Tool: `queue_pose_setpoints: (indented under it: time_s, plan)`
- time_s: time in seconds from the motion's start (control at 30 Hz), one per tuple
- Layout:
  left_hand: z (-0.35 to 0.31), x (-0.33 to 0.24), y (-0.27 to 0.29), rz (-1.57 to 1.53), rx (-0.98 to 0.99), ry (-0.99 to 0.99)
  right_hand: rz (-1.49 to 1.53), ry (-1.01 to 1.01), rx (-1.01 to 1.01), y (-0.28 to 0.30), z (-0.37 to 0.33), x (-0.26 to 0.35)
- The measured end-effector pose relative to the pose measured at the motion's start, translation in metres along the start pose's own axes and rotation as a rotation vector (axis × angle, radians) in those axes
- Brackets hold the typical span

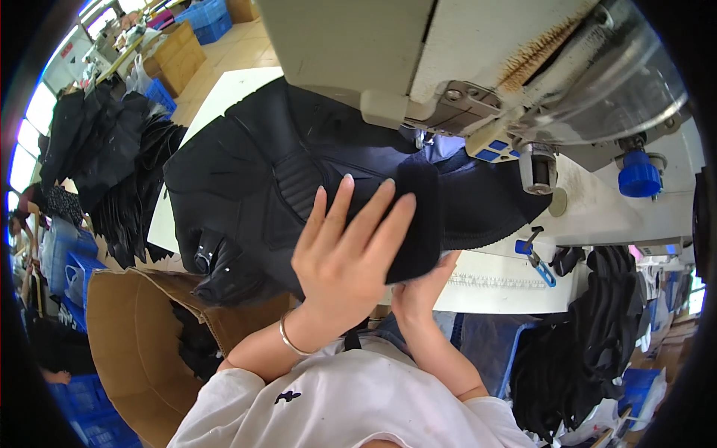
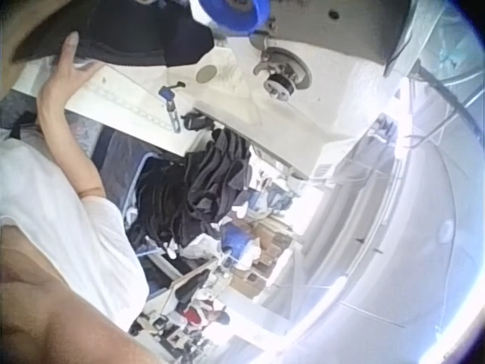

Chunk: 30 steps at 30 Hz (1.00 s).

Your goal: Stitching pieces of black protective equipment using an industrial sewing machine.

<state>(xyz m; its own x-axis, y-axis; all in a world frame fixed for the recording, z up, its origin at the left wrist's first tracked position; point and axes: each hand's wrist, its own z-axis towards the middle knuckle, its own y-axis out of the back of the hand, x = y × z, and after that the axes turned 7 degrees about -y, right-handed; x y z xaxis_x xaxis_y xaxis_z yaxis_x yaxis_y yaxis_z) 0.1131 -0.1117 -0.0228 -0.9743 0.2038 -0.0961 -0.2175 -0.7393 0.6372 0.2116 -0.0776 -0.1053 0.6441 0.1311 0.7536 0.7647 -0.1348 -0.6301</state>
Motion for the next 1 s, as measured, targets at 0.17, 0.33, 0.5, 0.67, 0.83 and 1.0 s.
queue_pose_setpoints:
  time_s: [0.17,0.33,0.5,0.67,0.83,1.0]
  plan:
    - [0.035,0.014,0.018,-0.630,-0.014,0.629,0.001,0.009,-0.042,-0.005,-0.001,-0.001]
    - [0.015,0.018,0.009,-0.204,-0.040,-0.079,0.054,-0.017,0.021,-0.006,-0.004,-0.001]
    - [0.011,0.014,0.007,0.041,0.012,-0.261,0.144,-0.131,0.020,-0.006,-0.006,0.006]
    - [0.004,0.012,0.001,0.104,0.018,-0.287,0.118,-0.155,0.050,-0.007,-0.008,0.009]
    - [-0.001,0.015,-0.006,0.182,-0.011,-0.350,0.050,-0.178,0.047,-0.001,-0.009,0.007]
    - [-0.006,0.020,-0.008,0.188,-0.024,-0.349,0.002,-0.160,0.017,0.001,-0.013,0.003]
